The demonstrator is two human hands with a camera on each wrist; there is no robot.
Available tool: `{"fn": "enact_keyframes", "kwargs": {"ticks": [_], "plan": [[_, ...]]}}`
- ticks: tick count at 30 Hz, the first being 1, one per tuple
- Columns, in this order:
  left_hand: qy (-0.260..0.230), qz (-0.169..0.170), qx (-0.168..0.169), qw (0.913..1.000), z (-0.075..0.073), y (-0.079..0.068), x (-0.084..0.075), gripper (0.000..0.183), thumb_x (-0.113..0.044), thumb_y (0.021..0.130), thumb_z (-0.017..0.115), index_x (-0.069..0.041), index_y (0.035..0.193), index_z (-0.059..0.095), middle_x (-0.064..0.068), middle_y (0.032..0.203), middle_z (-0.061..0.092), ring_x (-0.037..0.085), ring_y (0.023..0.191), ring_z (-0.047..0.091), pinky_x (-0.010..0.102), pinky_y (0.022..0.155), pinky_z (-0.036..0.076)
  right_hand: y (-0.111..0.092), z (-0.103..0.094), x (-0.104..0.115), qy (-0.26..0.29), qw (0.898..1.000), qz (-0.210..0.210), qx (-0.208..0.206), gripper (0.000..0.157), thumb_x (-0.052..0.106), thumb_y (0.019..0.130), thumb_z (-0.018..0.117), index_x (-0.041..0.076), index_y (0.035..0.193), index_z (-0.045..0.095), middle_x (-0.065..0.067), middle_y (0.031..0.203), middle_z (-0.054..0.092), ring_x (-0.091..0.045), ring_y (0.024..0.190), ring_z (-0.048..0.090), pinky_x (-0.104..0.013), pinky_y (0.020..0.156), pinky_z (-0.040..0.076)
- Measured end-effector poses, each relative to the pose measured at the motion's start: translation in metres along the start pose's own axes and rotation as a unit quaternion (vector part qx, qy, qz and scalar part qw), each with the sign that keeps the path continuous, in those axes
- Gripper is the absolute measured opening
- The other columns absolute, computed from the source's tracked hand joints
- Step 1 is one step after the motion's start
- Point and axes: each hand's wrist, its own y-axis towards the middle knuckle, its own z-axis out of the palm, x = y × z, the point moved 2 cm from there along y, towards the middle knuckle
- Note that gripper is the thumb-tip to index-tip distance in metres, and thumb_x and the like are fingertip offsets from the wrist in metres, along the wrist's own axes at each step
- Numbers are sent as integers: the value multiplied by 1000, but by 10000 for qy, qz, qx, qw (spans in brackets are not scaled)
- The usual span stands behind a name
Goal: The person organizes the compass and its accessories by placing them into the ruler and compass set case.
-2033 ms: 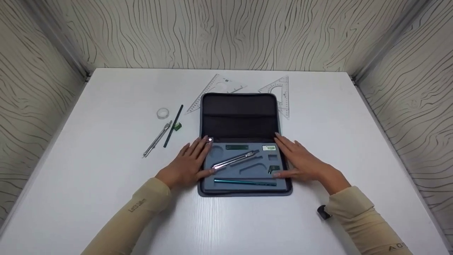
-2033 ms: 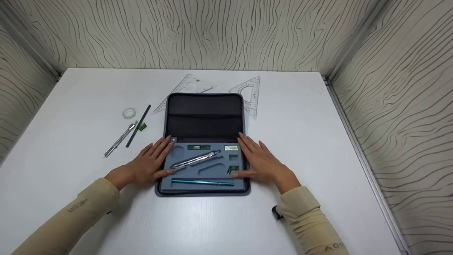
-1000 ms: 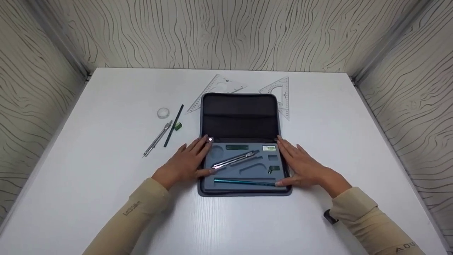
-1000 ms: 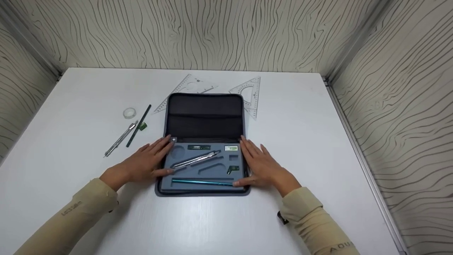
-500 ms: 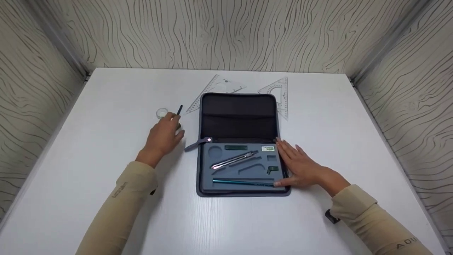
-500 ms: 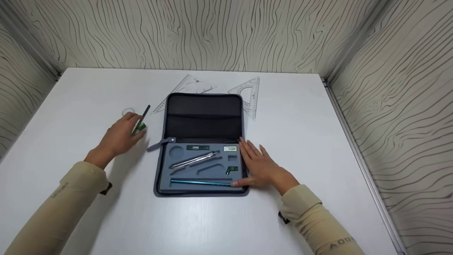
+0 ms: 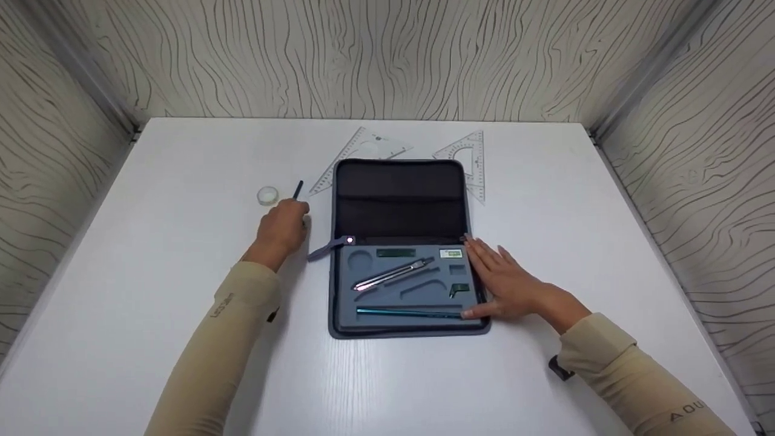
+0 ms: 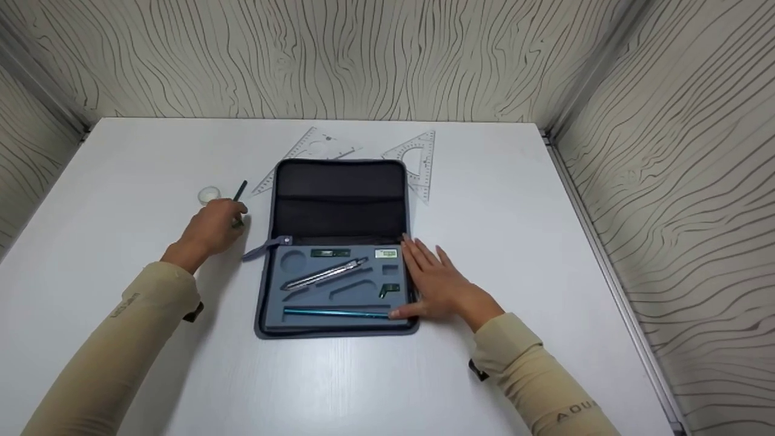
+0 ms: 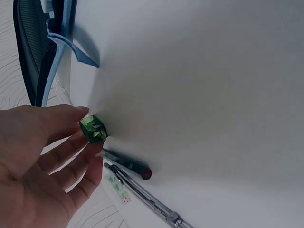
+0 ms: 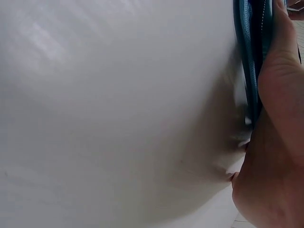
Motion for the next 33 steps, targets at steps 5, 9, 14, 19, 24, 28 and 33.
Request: {"fn": "enact_keyframes", "kwargs": {"ticks": [5, 9, 14, 19, 24, 28, 33], "plan": [[-36, 119, 29, 9999, 0, -3, 0, 19, 6, 97, 60, 8, 112, 70, 29, 114, 69, 39, 100, 69, 50, 85, 56, 2, 0, 1, -36, 10000, -60, -7, 132, 82, 79, 63, 2, 163, 0, -14, 172, -4, -35, 158, -1, -61, 123, 3], [-308, 151, 139, 9993, -1, -5, 2, 22, 7, 94, 63, 8, 114, 70, 28, 112, 71, 40, 102, 69, 49, 88, 56, 2, 0, -1, -40, 10000, -52, -1, 133, 82, 79, 63, 2, 163, -1, -14, 172, -5, -36, 158, -1, -61, 123, 3], [-790, 247, 329, 9960, -2, -8, 6, 22, 5, 94, 65, 8, 115, 70, 25, 109, 71, 39, 102, 68, 49, 91, 54, 1, 1, -2, -9, 10000, 0, 13, 134, 83, 79, 62, 2, 164, -2, -14, 172, -5, -36, 158, -1, -61, 123, 2], [-1017, 104, 271, 9944, -3, -10, 12, 24, -1, 96, 65, 9, 118, 69, 25, 113, 69, 37, 100, 66, 49, 90, 54, 1, 1, -2, -17, 10000, 13, 18, 134, 84, 78, 62, 3, 164, -2, -14, 172, -6, -36, 158, -2, -61, 123, 2], [-1093, -83, 271, 9936, -2, -12, 14, 26, -3, 96, 65, 9, 119, 68, 25, 113, 69, 35, 99, 66, 49, 90, 54, 0, 0, -2, 29, 10000, 12, 22, 134, 84, 78, 62, 4, 164, -3, -14, 172, -6, -36, 158, -2, -62, 123, 2], [-1099, -148, 283, 9934, 1, -12, 13, 23, 0, 92, 68, 8, 113, 70, 23, 107, 70, 34, 95, 66, 48, 89, 54, -1, 0, -2, 46, 10000, -7, 18, 134, 82, 79, 64, 3, 163, -2, -15, 172, -5, -36, 158, -1, -62, 123, 2], [-800, 29, 115, 9967, 2, -12, 9, 17, 7, 92, 66, 8, 108, 72, 24, 104, 72, 34, 91, 68, 47, 86, 56, -2, -1, -1, 102, 9999, -88, -40, 132, 79, 80, 66, 1, 163, -1, -15, 172, -4, -37, 158, -1, -62, 122, 2]]}}
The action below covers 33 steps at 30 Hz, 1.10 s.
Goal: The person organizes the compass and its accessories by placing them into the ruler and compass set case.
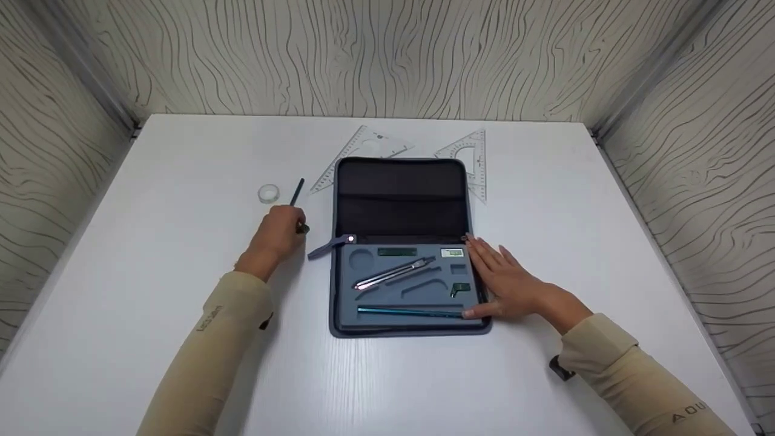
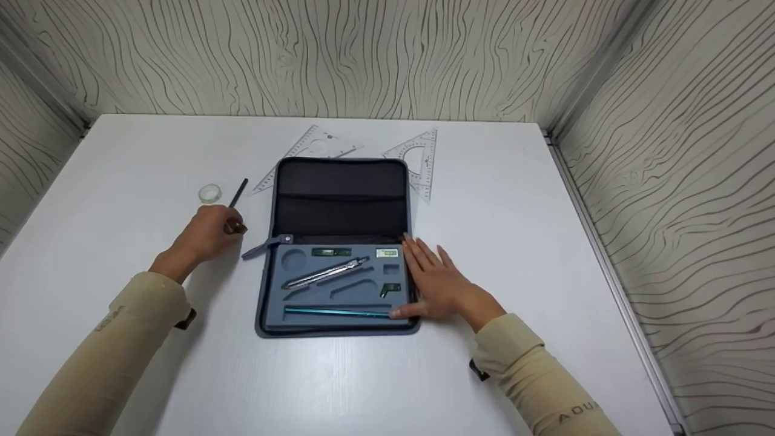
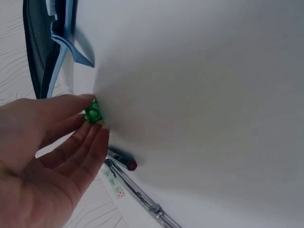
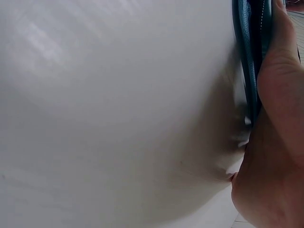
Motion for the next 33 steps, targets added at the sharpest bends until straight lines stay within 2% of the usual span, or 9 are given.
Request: {"fn": "enact_keyframes", "kwargs": {"ticks": [3, 6, 9, 13, 17, 21, 28, 33], "plan": [[242, 282, -161, 9992, -1, -2, -6, 20, 12, 91, 62, 9, 108, 72, 26, 105, 72, 36, 94, 69, 48, 87, 56, 0, 0, 1, 19, 10000, -39, -37, 131, 77, 81, 67, 0, 163, -1, -16, 172, -4, -38, 157, 0, -62, 122, 3], [299, 612, -410, 9968, -3, -4, -19, 22, 13, 90, 63, 9, 109, 73, 25, 105, 71, 38, 98, 69, 48, 88, 56, -1, 0, 0, -24, 10000, 9, -8, 132, 78, 81, 66, 0, 163, -2, -16, 172, -4, -37, 158, -1, -62, 122, 3], [378, 1025, -723, 9914, -5, -7, -39, 21, 12, 88, 66, 6, 106, 75, 21, 100, 71, 36, 97, 70, 46, 86, 57, 0, 0, 0, -75, 9999, 73, 59, 132, 81, 80, 64, 1, 163, -2, -16, 172, -5, -36, 158, -2, -61, 123, 2], [369, 1396, -823, 9861, -3, -11, -70, 17, 7, 91, 70, 0, 104, 77, 14, 98, 69, 28, 93, 69, 42, 81, 58, 1, 1, 0, -81, 9999, 109, 93, 133, 83, 79, 62, 2, 163, -2, -15, 172, -6, -36, 158, -2, -61, 123, 1], [230, 1691, -641, 9832, 5, -14, -100, 16, 3, 94, 69, -3, 107, 77, 11, 99, 66, 25, 93, 67, 39, 81, 57, 1, 2, 0, -80, 9999, 97, 74, 133, 83, 79, 62, 3, 164, -2, -14, 172, -6, -36, 158, -2, -61, 123, 1], [172, 2055, -421, 9776, 18, -15, -129, 17, 4, 95, 68, -5, 106, 77, 10, 97, 65, 25, 93, 66, 39, 80, 57, -1, 2, -2, -32, 10000, 23, -46, 132, 80, 80, 65, 2, 163, -1, -16, 172, -4, -37, 158, -1, -62, 123, 2], [194, 2462, 76, 9690, 54, -20, -178, 20, 0, 96, 67, -9, 110, 79, 6, 98, 67, 19, 93, 68, 33, 78, 57, -2, 3, -1, 73, 9997, -112, -216, 130, 77, 80, 68, 2, 164, 1, -18, 171, -1, -39, 157, 2, -64, 121, 4], [400, 2513, 417, 9662, 80, -22, -204, 24, -2, 96, 69, -11, 117, 77, 3, 101, 68, 14, 95, 68, 29, 80, 57, -1, 2, -1, 119, 9997, -146, -183, 130, 75, 82, 68, 1, 163, 0, -17, 171, -2, -37, 158, 1, -63, 122, 2]]}}
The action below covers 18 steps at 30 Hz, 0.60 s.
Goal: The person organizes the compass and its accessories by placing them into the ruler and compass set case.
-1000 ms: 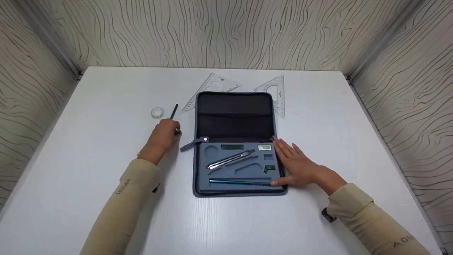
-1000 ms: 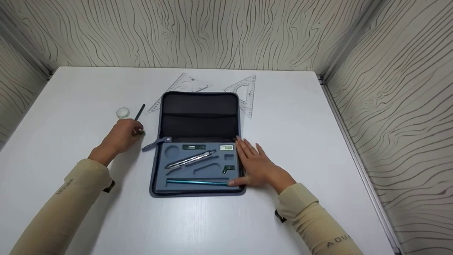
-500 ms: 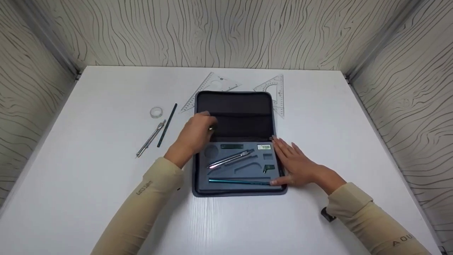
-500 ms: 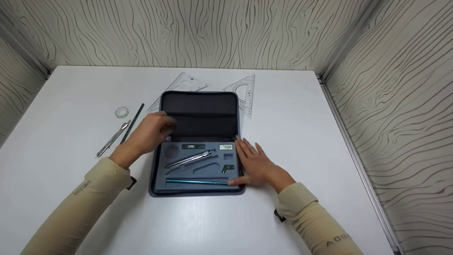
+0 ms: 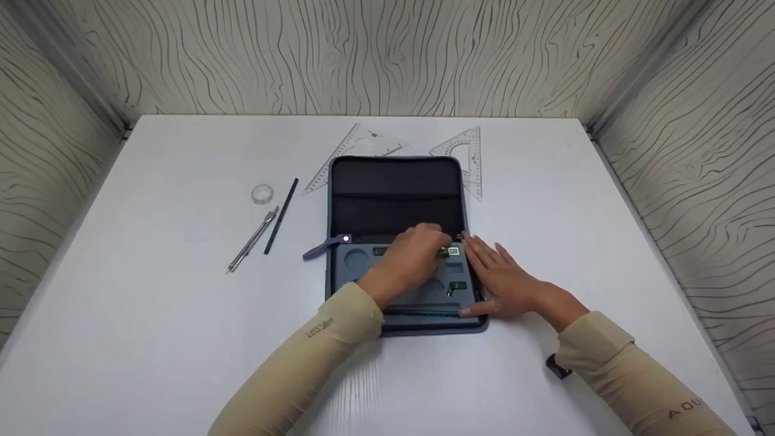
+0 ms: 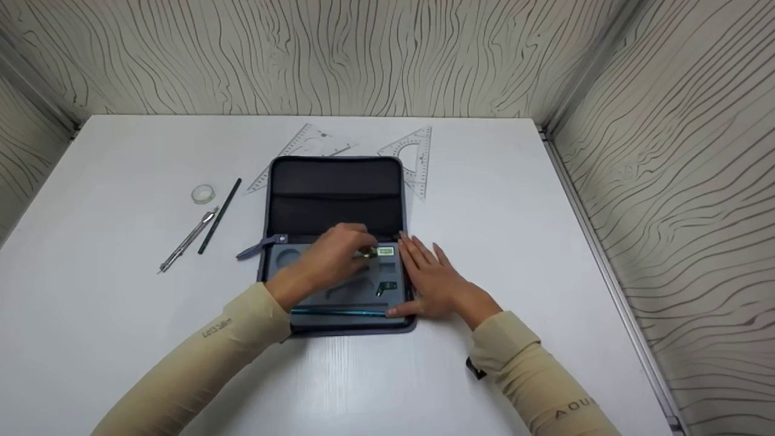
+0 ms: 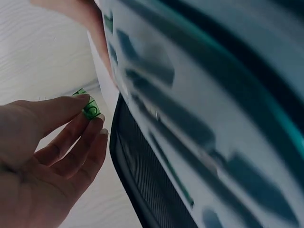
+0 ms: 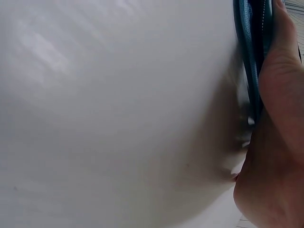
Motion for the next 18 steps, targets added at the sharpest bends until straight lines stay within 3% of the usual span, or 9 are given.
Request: {"fn": "enact_keyframes", "kwargs": {"ticks": [8, 18], "plan": [[-60, -138, 508, 9986, 27, 15, -15, 37, -4, 98, 68, -23, 130, 72, -2, 123, 71, 12, 113, 67, 33, 98, 54, 2, 2, 0, -30, 10000, 37, 62, 130, 76, 82, 66, 2, 163, -4, -15, 172, -5, -36, 158, -1, -62, 123, 1], [84, -34, 567, 9984, 38, 21, -17, 30, -7, 100, 66, -21, 126, 73, -3, 120, 72, 10, 109, 67, 29, 96, 54, 2, 3, 0, -157, 9995, 197, 203, 132, 83, 80, 61, 4, 163, -6, -14, 172, -7, -33, 158, -3, -59, 124, -1]]}}
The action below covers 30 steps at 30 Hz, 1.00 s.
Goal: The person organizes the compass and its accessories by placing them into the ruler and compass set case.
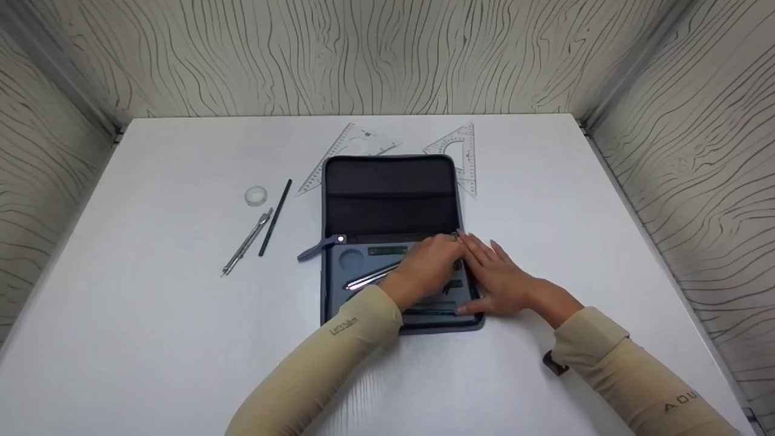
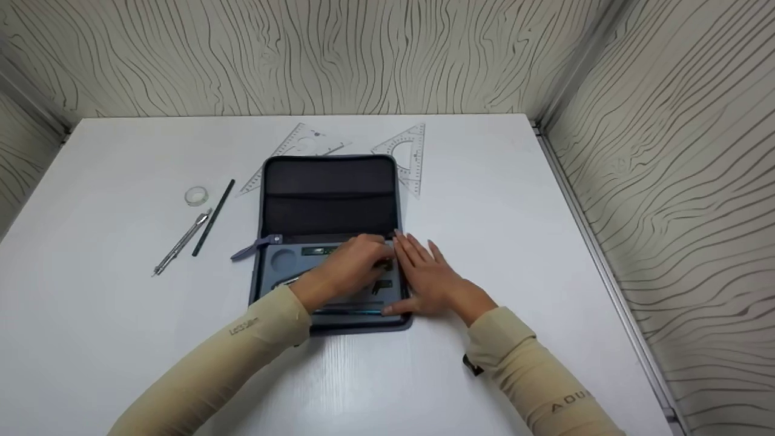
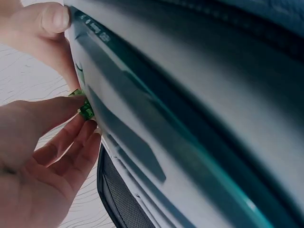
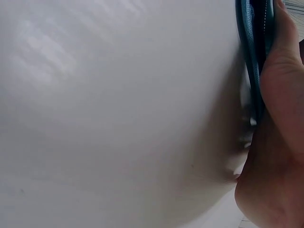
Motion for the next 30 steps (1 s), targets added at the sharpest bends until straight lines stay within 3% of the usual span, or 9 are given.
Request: {"fn": "enact_keyframes", "kwargs": {"ticks": [5, 12, 17, 22, 26, 30], "plan": [[38, 26, -1, 10000, 0, -1, 1, 31, -7, 101, 65, -22, 126, 73, -2, 122, 71, 12, 112, 66, 30, 97, 54, 0, -1, 1, 23, 10000, -22, -18, 132, 82, 81, 62, 4, 163, -5, -14, 172, -6, -33, 158, -2, -59, 124, -1], [552, 81, 96, 9984, -2, -4, 1, 35, -6, 100, 65, -21, 132, 69, 2, 120, 69, 15, 115, 65, 32, 98, 53, -1, -1, 0, 12, 9999, -85, -77, 131, 76, 82, 67, 0, 163, -3, -15, 172, -6, -35, 158, -3, -60, 123, -1], [516, 20, 222, 9984, -4, -7, 2, 35, -6, 100, 65, -19, 133, 68, 2, 119, 69, 14, 113, 65, 30, 98, 53, 0, -1, 1, -59, 10000, -55, -38, 131, 78, 82, 65, 1, 163, -4, -13, 172, -7, -33, 158, -4, -58, 123, -1], [233, 26, 230, 9995, -7, -11, 8, 26, -6, 98, 68, -13, 123, 73, 3, 115, 70, 13, 106, 65, 29, 93, 54, 3, -1, 2, -61, 9999, -113, -105, 130, 77, 82, 66, 1, 163, -2, -14, 172, -6, -34, 158, -3, -60, 123, 0], [-72, 402, 308, 9987, -11, -20, 15, 25, -6, 96, 70, -10, 120, 75, 4, 115, 71, 12, 101, 65, 30, 92, 55, 2, 0, 1, 12, 9999, -119, -107, 130, 77, 82, 65, 1, 163, -1, -14, 172, -5, -35, 158, -2, -60, 123, 0], [-82, 847, 325, 9958, -20, -38, 27, 32, -10, 95, 72, -10, 127, 71, 4, 123, 69, 16, 110, 64, 32, 97, 53, 0, 0, 0, 78, 9998, -77, -146, 130, 78, 81, 66, 1, 163, 0, -14, 172, -4, -35, 158, -1, -61, 123, 0]]}}
